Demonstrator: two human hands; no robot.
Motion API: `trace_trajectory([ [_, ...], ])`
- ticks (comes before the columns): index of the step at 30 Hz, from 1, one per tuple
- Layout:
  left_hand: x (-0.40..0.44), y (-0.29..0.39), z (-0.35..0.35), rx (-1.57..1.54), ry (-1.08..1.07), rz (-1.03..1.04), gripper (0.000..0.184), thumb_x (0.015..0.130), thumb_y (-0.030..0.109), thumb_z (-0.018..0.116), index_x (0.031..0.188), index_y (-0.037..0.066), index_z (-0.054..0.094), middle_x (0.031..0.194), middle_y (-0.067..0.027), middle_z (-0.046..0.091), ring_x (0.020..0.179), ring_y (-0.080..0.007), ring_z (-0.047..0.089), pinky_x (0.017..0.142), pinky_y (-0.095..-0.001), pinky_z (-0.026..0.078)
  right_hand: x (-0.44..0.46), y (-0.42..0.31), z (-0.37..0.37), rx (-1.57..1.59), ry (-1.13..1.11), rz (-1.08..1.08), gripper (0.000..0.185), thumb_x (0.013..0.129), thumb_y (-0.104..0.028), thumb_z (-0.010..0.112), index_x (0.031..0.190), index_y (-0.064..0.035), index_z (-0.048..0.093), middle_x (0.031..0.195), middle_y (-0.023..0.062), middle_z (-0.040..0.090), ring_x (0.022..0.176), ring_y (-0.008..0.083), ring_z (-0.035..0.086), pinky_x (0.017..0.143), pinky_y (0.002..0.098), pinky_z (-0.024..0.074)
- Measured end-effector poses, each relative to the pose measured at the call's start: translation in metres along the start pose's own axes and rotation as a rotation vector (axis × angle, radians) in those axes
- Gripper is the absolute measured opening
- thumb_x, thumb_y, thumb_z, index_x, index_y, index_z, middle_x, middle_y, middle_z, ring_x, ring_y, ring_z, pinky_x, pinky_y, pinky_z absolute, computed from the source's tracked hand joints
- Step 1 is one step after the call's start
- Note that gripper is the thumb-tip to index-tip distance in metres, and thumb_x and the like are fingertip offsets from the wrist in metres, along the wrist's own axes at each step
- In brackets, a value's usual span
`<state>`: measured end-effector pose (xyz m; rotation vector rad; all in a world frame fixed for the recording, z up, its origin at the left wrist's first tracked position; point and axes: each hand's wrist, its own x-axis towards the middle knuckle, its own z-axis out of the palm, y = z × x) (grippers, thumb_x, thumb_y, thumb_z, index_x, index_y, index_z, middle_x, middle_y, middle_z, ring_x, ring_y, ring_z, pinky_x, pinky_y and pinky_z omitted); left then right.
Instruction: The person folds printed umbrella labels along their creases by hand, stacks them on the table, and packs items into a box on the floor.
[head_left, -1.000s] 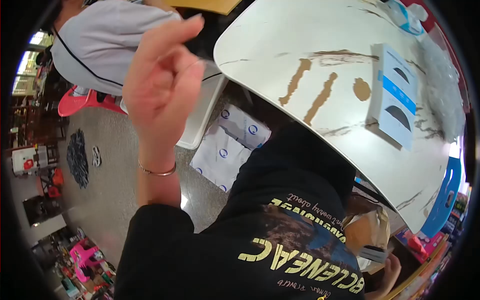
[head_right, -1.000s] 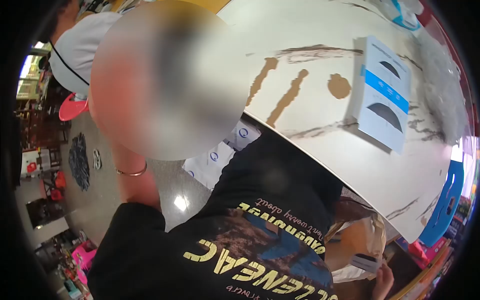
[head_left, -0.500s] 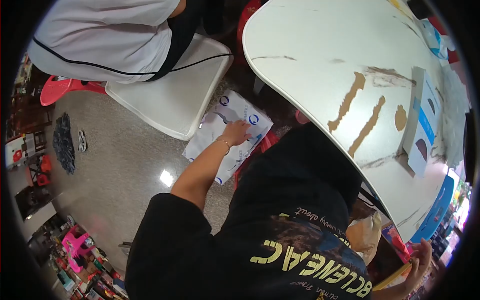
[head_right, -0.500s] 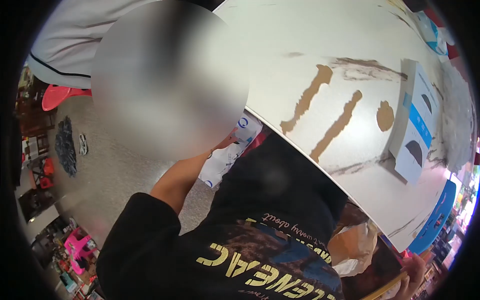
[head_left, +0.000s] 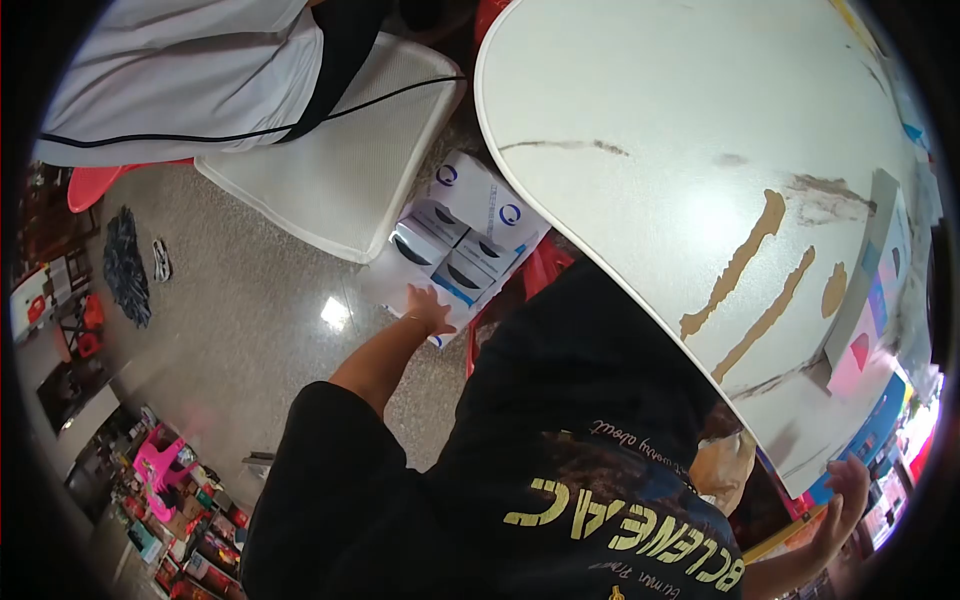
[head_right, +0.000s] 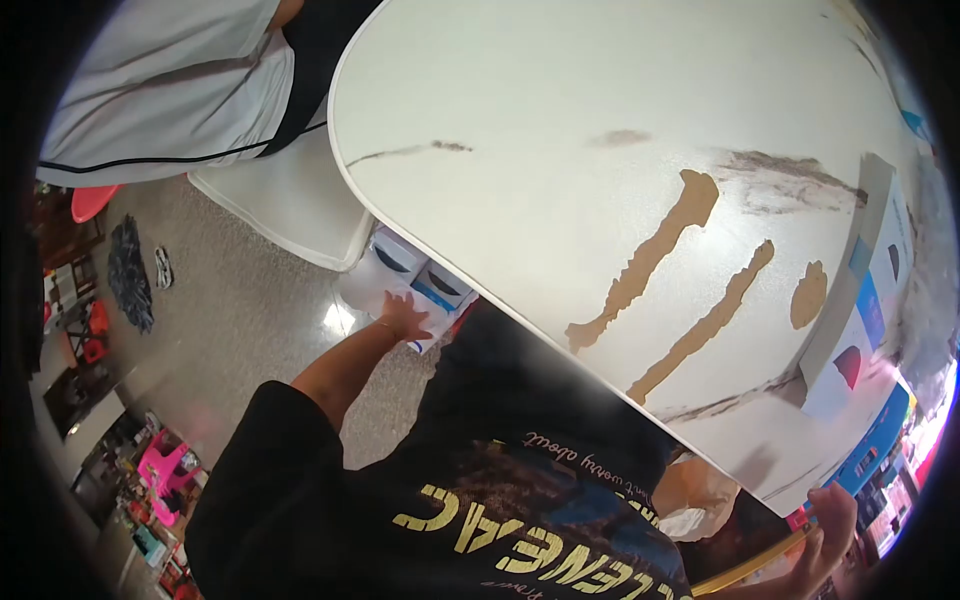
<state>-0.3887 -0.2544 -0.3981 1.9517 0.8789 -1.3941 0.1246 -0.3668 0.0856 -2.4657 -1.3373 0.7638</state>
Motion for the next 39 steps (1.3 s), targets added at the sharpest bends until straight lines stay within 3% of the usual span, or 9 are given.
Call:
trace_trajectory([
  [5,0.012,-0.004,0.045,-0.026,-0.030,-0.024,0.051,0.087,0.054,0.037,0.133,0.031,0.042,0.143,-0.0163,0.028,0.127,-0.0328,0.033,0.102,-0.0554,0.019,0.016,-0.004,0.013,0.032,-0.059,-0.030,0.064,0.082,-0.049,0.056,0.120,0.0024,0.048,0.096,0.0082,0.055,0.081,0.0145,0.049,0.071,0.0266,0.0386],
  [11,0.008,0.004,0.037,-0.060,-0.019,-0.005,0.049,0.087,0.050,0.040,0.130,0.027,0.045,0.136,-0.0135,0.037,0.126,-0.0329,0.033,0.099,-0.0529,0.024,0.020,0.009,0.024,0.110,-0.105,0.035,0.065,0.081,-0.048,0.058,0.119,0.0026,0.048,0.096,0.0090,0.056,0.081,0.0132,0.049,0.072,0.0264,0.0399],
  [14,0.017,0.006,0.045,-0.084,-0.007,0.026,0.046,0.087,0.047,0.042,0.129,0.026,0.046,0.132,-0.0130,0.040,0.125,-0.0333,0.034,0.098,-0.0520,0.026,0.021,0.010,0.033,0.138,-0.118,0.085,0.070,0.077,-0.053,0.061,0.115,0.0044,0.050,0.094,0.0110,0.058,0.087,0.0169,0.054,0.074,0.0277,0.0416],
  [20,0.012,0.011,0.043,-0.044,-0.071,0.056,0.042,0.089,0.041,0.040,0.127,0.027,0.048,0.131,-0.0129,0.042,0.125,-0.0335,0.036,0.098,-0.0503,0.028,0.020,0.021,0.038,0.172,-0.133,0.082,0.069,0.078,-0.051,0.062,0.119,0.0022,0.048,0.094,0.0070,0.057,0.079,0.0126,0.050,0.075,0.0256,0.0410],
  [29,0.011,0.009,0.035,-0.055,-0.071,0.120,0.034,0.089,0.035,0.039,0.117,0.023,0.056,0.122,-0.0122,0.050,0.116,-0.0313,0.044,0.093,-0.0484,0.034,0.027,0.029,0.041,0.238,-0.157,0.084,0.062,0.078,-0.043,0.064,0.119,0.0022,0.049,0.083,0.0016,0.049,0.083,0.0116,0.049,0.078,0.0238,0.0371],
  [35,0.014,0.010,0.033,-0.060,-0.120,0.147,0.035,0.087,0.038,0.044,0.115,0.022,0.057,0.122,-0.0125,0.050,0.118,-0.0313,0.043,0.092,-0.0463,0.036,0.031,0.026,0.042,0.217,-0.168,0.089,0.065,0.077,-0.046,0.065,0.118,0.0025,0.050,0.081,0.0011,0.048,0.080,0.0116,0.048,0.076,0.0241,0.0374],
  [38,-0.009,0.013,0.016,-0.123,0.055,0.165,0.037,0.084,0.039,0.051,0.114,0.019,0.058,0.123,-0.0132,0.048,0.123,-0.0315,0.038,0.096,-0.0465,0.035,0.030,0.019,0.044,0.207,-0.145,0.094,0.063,0.076,-0.048,0.066,0.111,0.0028,0.052,0.080,0.0025,0.048,0.079,0.0129,0.049,0.073,0.0249,0.0380],
  [39,-0.016,0.015,0.013,-0.125,0.249,0.182,0.038,0.081,0.036,0.055,0.114,0.016,0.057,0.128,-0.0136,0.045,0.127,-0.0301,0.033,0.098,-0.0464,0.033,0.029,0.016,0.041,0.251,-0.205,0.055,0.062,0.075,-0.049,0.066,0.107,0.0027,0.053,0.081,0.0036,0.049,0.079,0.0134,0.049,0.072,0.0252,0.0383],
])
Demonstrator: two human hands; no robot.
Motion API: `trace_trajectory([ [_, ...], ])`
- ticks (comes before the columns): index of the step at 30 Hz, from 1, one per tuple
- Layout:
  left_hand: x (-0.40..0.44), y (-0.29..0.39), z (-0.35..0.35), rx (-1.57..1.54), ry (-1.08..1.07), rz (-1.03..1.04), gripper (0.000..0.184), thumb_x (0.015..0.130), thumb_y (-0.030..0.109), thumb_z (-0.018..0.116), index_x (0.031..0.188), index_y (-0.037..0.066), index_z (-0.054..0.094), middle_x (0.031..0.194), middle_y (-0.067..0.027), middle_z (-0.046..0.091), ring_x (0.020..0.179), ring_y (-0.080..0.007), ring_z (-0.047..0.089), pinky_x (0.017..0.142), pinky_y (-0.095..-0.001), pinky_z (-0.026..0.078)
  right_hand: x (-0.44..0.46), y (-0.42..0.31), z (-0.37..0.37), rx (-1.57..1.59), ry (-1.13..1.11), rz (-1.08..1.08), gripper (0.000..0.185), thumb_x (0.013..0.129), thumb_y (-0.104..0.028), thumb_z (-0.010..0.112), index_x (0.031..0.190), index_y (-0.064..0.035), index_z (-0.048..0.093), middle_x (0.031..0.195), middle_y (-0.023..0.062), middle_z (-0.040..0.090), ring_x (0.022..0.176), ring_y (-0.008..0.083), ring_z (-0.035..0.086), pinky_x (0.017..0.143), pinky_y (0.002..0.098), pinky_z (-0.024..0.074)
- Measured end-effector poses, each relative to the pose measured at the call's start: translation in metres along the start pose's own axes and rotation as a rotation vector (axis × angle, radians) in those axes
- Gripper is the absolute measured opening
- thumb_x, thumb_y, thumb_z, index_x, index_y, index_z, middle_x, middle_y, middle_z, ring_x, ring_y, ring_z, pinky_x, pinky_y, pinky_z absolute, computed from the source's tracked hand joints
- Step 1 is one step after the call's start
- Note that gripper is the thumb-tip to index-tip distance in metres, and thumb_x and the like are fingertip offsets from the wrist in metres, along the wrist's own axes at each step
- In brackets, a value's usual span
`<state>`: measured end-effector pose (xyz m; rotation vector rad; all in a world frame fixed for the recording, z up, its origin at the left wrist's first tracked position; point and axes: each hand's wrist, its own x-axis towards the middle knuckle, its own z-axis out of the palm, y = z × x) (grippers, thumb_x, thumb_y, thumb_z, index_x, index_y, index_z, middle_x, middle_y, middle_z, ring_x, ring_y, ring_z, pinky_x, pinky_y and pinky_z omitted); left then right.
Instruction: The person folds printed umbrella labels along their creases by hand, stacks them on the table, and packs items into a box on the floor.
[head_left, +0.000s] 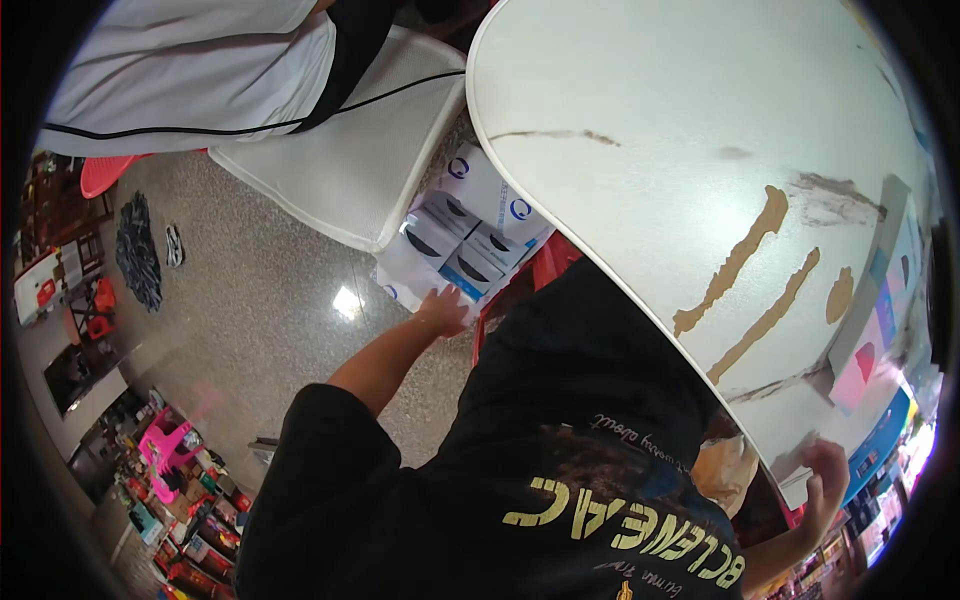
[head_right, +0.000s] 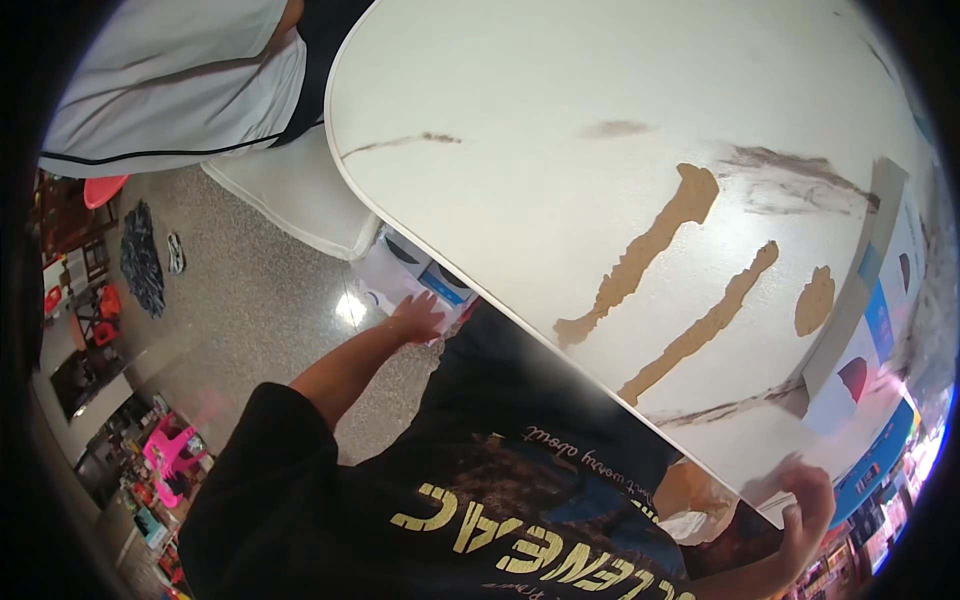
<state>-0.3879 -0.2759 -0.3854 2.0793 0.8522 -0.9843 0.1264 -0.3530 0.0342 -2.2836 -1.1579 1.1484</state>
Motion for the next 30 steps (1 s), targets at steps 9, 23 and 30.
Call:
trace_trajectory([
  [9,-0.115,0.091,-0.212,0.031,1.101,0.495,0.018,0.076,0.010,0.057,0.093,0.010,0.061,0.116,-0.0085,0.057,0.114,-0.0247,0.050,0.096,-0.0406,0.038,0.024,-0.059,0.071,0.381,-0.587,-0.536,0.048,0.070,-0.031,0.074,0.098,0.0063,0.061,0.096,0.0201,0.062,0.085,0.0278,0.061,0.073,0.0341,0.0472],
  [23,-0.142,0.145,-0.227,0.292,1.057,0.895,0.009,0.076,0.016,0.056,0.081,0.012,0.062,0.110,-0.0011,0.060,0.116,-0.0148,0.050,0.099,-0.0380,0.035,0.060,-0.080,0.187,0.506,-0.610,-0.294,0.037,0.090,-0.013,0.052,0.124,0.0002,0.045,0.112,0.0116,0.056,0.099,0.0157,0.055,0.086,0.0286,0.0435],
  [30,-0.138,0.152,-0.229,0.307,1.047,0.907,0.010,0.076,0.017,0.057,0.083,0.014,0.063,0.106,0.0005,0.060,0.115,-0.0131,0.051,0.100,-0.0392,0.035,0.061,-0.075,0.194,0.551,-0.624,-0.233,0.026,0.090,-0.014,0.051,0.112,-0.0003,0.053,0.102,0.0069,0.059,0.092,0.0115,0.054,0.081,0.0258,0.0439],
])
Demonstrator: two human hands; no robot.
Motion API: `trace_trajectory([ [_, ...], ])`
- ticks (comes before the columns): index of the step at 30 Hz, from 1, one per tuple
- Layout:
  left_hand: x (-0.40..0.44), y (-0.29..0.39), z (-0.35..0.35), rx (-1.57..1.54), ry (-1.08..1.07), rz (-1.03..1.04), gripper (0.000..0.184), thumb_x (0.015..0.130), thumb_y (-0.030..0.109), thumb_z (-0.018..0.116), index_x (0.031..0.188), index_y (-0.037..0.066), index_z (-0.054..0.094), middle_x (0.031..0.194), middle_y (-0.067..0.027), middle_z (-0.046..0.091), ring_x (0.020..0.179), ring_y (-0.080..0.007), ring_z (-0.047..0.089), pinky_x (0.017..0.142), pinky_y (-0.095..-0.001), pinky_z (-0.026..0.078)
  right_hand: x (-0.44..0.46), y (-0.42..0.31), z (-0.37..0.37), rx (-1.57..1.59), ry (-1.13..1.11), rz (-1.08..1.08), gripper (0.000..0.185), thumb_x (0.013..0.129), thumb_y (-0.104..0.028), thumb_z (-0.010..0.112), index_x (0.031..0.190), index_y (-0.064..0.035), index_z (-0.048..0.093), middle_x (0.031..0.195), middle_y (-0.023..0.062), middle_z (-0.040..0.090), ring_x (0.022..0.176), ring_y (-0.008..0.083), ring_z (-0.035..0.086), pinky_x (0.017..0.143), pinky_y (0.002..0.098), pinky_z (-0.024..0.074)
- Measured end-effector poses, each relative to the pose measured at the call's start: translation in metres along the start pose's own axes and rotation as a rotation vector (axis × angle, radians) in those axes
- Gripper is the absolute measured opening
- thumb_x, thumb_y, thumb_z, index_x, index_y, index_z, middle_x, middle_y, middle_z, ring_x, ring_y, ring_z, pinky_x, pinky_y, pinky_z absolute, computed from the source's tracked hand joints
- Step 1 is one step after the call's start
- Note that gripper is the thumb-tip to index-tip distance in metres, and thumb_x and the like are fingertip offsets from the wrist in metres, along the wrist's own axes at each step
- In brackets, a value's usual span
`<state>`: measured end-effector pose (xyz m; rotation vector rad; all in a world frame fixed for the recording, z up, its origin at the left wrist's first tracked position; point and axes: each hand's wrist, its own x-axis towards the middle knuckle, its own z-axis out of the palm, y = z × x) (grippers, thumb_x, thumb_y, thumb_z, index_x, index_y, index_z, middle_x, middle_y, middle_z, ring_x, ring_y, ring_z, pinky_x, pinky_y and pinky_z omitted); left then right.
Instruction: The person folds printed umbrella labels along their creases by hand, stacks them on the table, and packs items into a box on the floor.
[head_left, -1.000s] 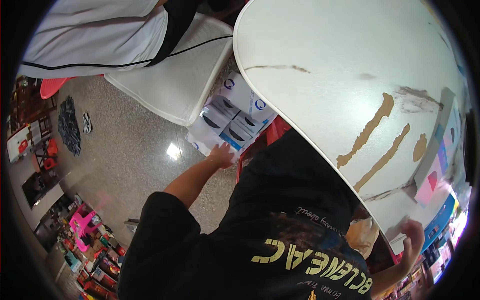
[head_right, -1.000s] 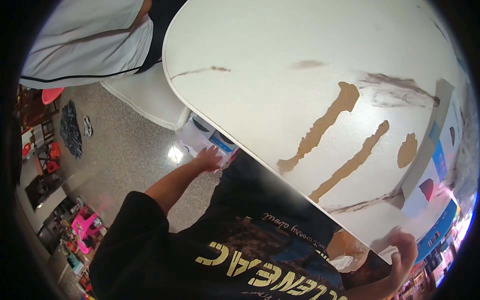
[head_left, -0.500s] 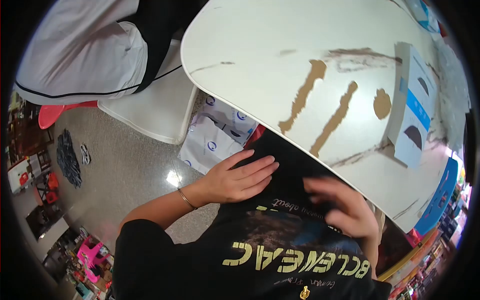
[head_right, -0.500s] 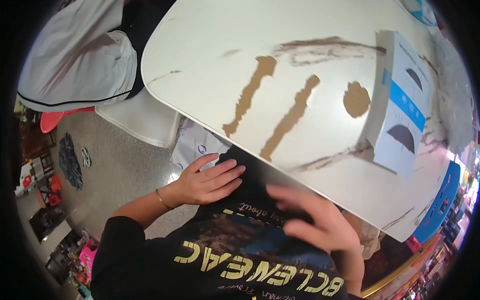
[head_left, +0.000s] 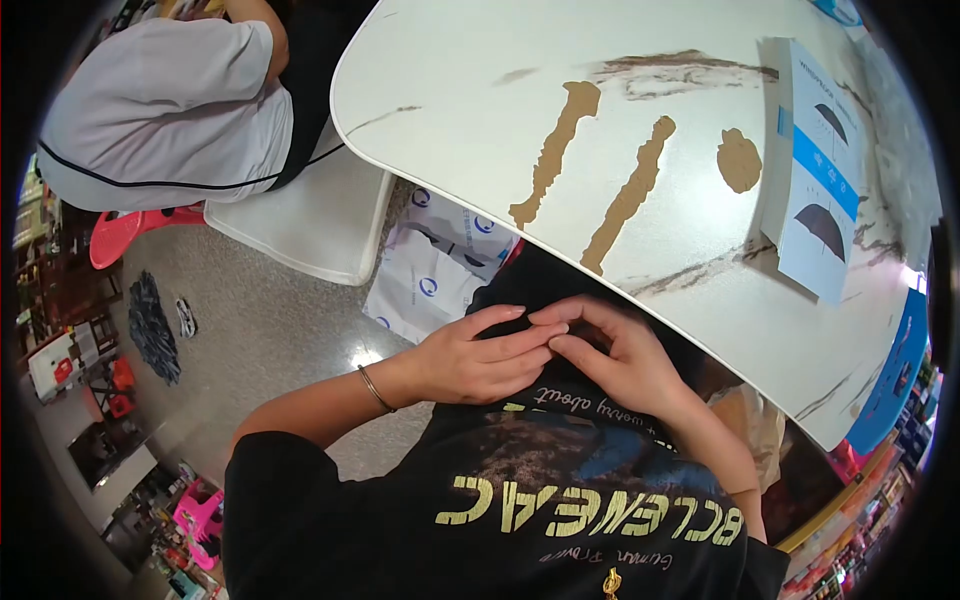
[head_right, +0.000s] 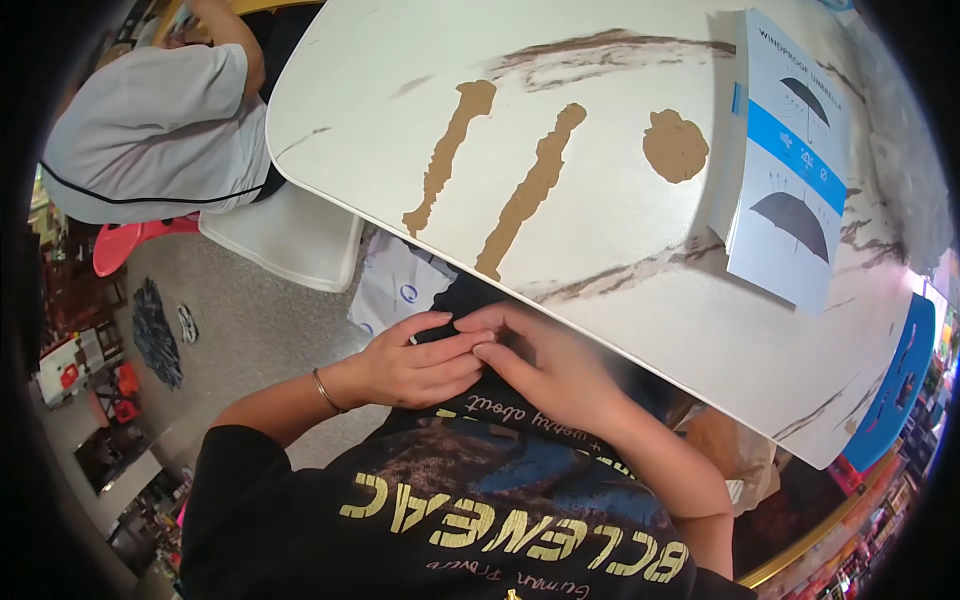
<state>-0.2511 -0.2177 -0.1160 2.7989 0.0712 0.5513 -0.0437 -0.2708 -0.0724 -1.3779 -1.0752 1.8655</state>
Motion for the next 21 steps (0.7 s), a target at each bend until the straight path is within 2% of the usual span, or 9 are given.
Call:
trace_trajectory([
  [9,-0.001,-0.003,0.005,-0.041,-0.041,0.012,0.013,0.075,0.018,0.057,0.085,0.013,0.063,0.109,0.0005,0.058,0.115,-0.0133,0.050,0.098,-0.0400,0.036,0.007,0.009,-0.001,0.078,0.011,0.025,0.024,0.089,-0.016,0.054,0.108,-0.0002,0.055,0.095,0.0046,0.059,0.089,0.0104,0.053,0.083,0.0247,0.0416],
  [14,0.000,-0.006,0.004,-0.064,-0.113,0.030,0.021,0.076,0.018,0.056,0.095,0.011,0.060,0.106,-0.0016,0.057,0.110,-0.0144,0.052,0.093,-0.0372,0.040,0.012,0.007,-0.006,0.022,-0.018,0.059,0.015,0.081,-0.012,0.066,0.090,-0.0037,0.058,0.087,0.0003,0.059,0.081,0.0062,0.052,0.075,0.0217,0.0426],
  [16,0.002,-0.009,0.003,-0.165,-0.157,0.049,0.026,0.076,0.020,0.055,0.099,0.009,0.057,0.113,-0.0046,0.055,0.112,-0.0146,0.051,0.094,-0.0369,0.040,0.013,0.005,-0.007,0.033,-0.036,0.096,0.015,0.079,-0.012,0.069,0.086,-0.0043,0.059,0.084,0.0002,0.058,0.079,0.0064,0.052,0.074,0.0216,0.0425],
  [21,-0.002,-0.010,0.002,-0.097,-0.223,0.124,0.034,0.076,0.023,0.054,0.106,0.008,0.052,0.128,-0.0091,0.048,0.116,-0.0152,0.049,0.096,-0.0367,0.037,0.017,0.006,-0.009,0.241,-0.027,0.156,0.020,0.075,-0.015,0.073,0.085,-0.0040,0.059,0.079,0.0003,0.057,0.074,0.0071,0.051,0.069,0.0214,0.0413],
])
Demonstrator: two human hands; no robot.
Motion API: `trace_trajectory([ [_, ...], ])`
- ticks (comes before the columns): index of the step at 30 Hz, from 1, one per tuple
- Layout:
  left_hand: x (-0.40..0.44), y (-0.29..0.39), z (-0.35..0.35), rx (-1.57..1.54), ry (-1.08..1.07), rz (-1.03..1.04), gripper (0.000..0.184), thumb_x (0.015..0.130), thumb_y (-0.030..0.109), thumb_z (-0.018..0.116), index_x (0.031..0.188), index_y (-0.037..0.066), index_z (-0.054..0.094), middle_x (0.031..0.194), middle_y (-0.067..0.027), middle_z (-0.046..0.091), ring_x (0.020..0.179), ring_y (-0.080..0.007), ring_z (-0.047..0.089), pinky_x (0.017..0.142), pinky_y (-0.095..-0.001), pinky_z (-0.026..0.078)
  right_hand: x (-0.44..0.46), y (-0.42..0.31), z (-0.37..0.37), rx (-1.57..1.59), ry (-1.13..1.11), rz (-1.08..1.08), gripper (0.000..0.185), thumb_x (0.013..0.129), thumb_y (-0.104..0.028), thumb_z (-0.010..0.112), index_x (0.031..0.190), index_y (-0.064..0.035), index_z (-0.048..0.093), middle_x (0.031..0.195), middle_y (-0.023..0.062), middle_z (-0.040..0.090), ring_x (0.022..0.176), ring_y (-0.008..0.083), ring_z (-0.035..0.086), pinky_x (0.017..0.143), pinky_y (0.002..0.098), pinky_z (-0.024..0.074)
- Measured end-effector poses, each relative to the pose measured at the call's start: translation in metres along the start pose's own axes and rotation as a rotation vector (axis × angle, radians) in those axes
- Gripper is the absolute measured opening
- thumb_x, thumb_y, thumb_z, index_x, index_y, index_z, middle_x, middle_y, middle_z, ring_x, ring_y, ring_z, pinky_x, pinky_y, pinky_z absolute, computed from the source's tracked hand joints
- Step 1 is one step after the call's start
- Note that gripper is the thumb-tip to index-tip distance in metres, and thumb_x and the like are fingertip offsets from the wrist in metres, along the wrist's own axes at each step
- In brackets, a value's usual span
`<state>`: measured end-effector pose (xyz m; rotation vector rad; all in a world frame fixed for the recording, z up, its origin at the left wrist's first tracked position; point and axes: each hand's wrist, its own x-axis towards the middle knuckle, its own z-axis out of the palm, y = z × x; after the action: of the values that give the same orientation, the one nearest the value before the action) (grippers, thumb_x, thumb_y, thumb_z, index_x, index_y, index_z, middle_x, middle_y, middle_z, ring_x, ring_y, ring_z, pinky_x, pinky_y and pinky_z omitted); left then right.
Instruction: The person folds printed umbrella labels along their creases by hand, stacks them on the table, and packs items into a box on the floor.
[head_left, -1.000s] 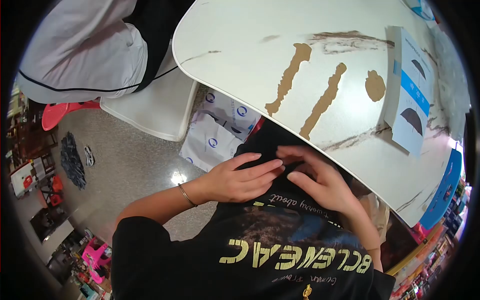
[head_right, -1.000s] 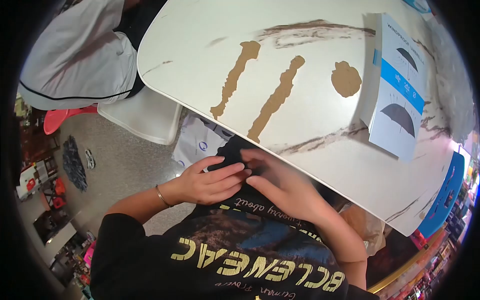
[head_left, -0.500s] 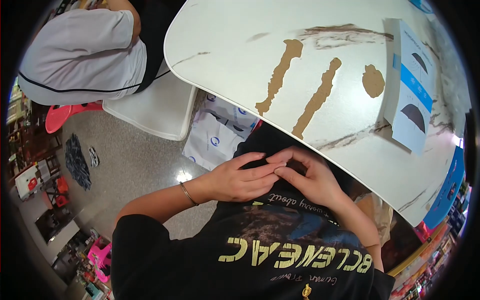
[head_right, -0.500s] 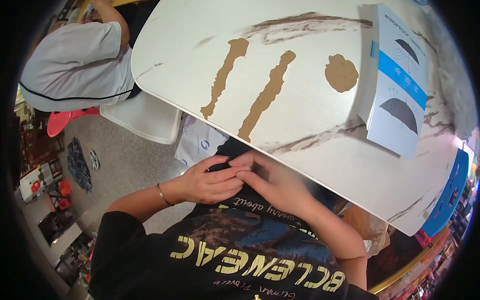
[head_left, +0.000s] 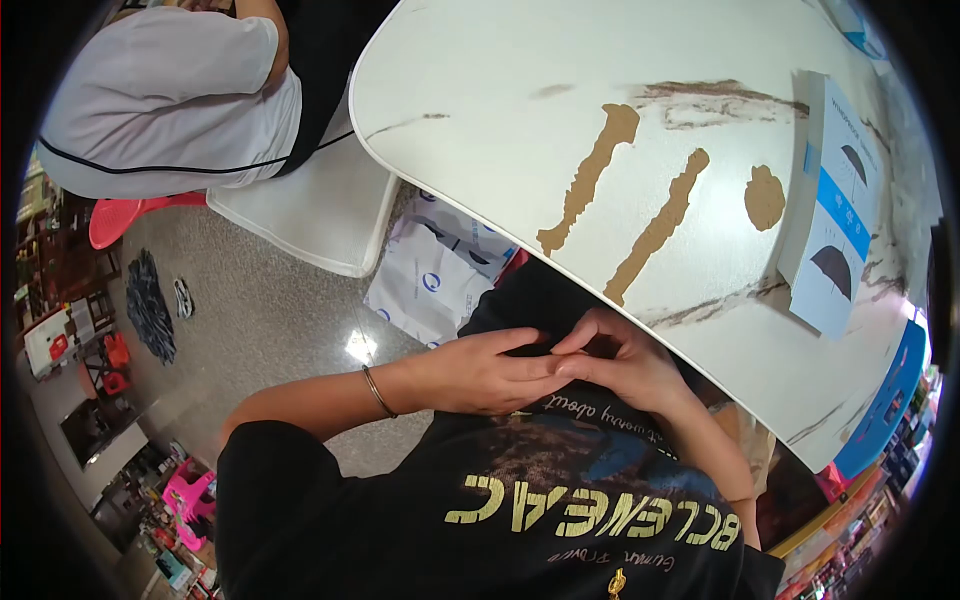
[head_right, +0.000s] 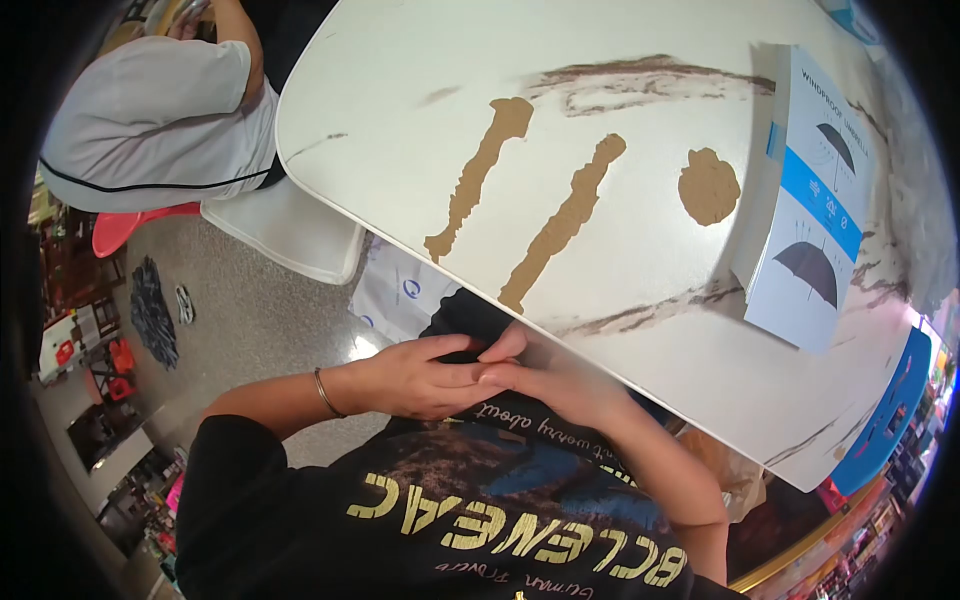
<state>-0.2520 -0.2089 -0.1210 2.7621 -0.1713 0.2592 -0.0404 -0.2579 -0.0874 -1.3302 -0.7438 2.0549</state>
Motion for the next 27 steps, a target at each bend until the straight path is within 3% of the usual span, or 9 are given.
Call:
trace_trajectory([
  [7,0.006,-0.005,-0.006,-0.084,-0.025,-0.040,0.045,0.078,0.028,0.056,0.115,0.004,0.053,0.128,-0.0084,0.045,0.119,-0.0114,0.043,0.097,-0.0332,0.035,-0.002,-0.001,-0.005,-0.210,-0.022,0.019,0.017,0.079,-0.012,0.069,0.090,-0.0021,0.060,0.086,0.0034,0.060,0.082,0.0094,0.056,0.076,0.0234,0.0438],
  [9,0.007,-0.006,-0.010,-0.071,-0.006,-0.032,0.041,0.077,0.026,0.057,0.112,0.004,0.054,0.124,-0.0084,0.048,0.116,-0.0118,0.045,0.092,-0.0318,0.038,-0.003,-0.009,-0.004,-0.281,-0.038,0.055,0.019,0.082,-0.012,0.065,0.096,-0.0010,0.060,0.093,0.0051,0.062,0.089,0.0111,0.056,0.082,0.0245,0.0438],
  [11,0.013,-0.007,-0.018,-0.032,0.035,-0.002,0.038,0.076,0.022,0.059,0.109,0.005,0.056,0.119,-0.0082,0.053,0.110,-0.0134,0.049,0.085,-0.0300,0.043,-0.011,-0.003,-0.004,-0.238,-0.036,-0.045,0.023,0.085,-0.013,0.061,0.105,-0.0011,0.058,0.100,0.0057,0.061,0.096,0.0120,0.055,0.087,0.0254,0.0421],
  [13,0.016,-0.014,-0.044,0.046,0.142,0.047,0.031,0.076,0.018,0.060,0.105,0.007,0.057,0.109,-0.0066,0.057,0.102,-0.0148,0.053,0.076,-0.0275,0.046,-0.029,-0.008,-0.011,-0.378,-0.070,-0.096,0.033,0.089,-0.015,0.055,0.119,-0.0030,0.052,0.112,0.0091,0.058,0.106,0.0179,0.052,0.094,0.0294,0.0388],
  [17,0.040,-0.027,-0.099,0.102,0.471,0.068,0.024,0.075,0.011,0.065,0.098,0.012,0.058,0.099,-0.0037,0.062,0.093,-0.0176,0.057,0.063,-0.0239,0.047,-0.073,-0.017,-0.041,-0.815,-0.202,-0.287,0.039,0.090,-0.022,0.051,0.126,-0.0057,0.047,0.122,0.0156,0.052,0.114,0.0299,0.049,0.097,0.0367,0.0386],
  [20,0.069,-0.041,-0.130,0.292,0.640,-0.005,0.022,0.075,0.011,0.067,0.095,0.014,0.059,0.103,-0.0035,0.062,0.098,-0.0200,0.056,0.071,-0.0281,0.048,-0.103,-0.031,-0.046,-0.961,-0.234,-0.260,0.039,0.093,-0.029,0.044,0.126,-0.0076,0.047,0.124,0.0167,0.051,0.111,0.0337,0.050,0.093,0.0379,0.0411],
  [22,0.097,-0.047,-0.150,0.407,0.627,-0.095,0.026,0.074,0.011,0.067,0.098,0.014,0.059,0.107,-0.0046,0.061,0.101,-0.0222,0.055,0.078,-0.0331,0.046,-0.120,-0.040,-0.053,-0.906,-0.264,-0.243,0.038,0.092,-0.026,0.047,0.126,-0.0079,0.047,0.125,0.0145,0.051,0.110,0.0316,0.051,0.091,0.0369,0.0431],
  [26,0.152,-0.059,-0.181,0.334,0.430,-0.144,0.037,0.072,0.014,0.068,0.107,0.013,0.059,0.117,-0.0083,0.056,0.108,-0.0261,0.052,0.091,-0.0406,0.041,-0.157,-0.063,-0.066,-0.680,-0.294,-0.260,0.034,0.088,-0.020,0.055,0.120,-0.0065,0.053,0.115,0.0119,0.058,0.101,0.0287,0.058,0.085,0.0355,0.0468],
  [27,0.164,-0.067,-0.182,0.305,0.397,-0.078,0.043,0.070,0.015,0.068,0.112,0.011,0.056,0.120,-0.0100,0.054,0.110,-0.0282,0.050,0.091,-0.0419,0.040,-0.167,-0.076,-0.068,-0.673,-0.211,-0.262,0.033,0.086,-0.018,0.058,0.117,-0.0061,0.055,0.110,0.0112,0.060,0.098,0.0276,0.059,0.083,0.0352,0.0475],
])
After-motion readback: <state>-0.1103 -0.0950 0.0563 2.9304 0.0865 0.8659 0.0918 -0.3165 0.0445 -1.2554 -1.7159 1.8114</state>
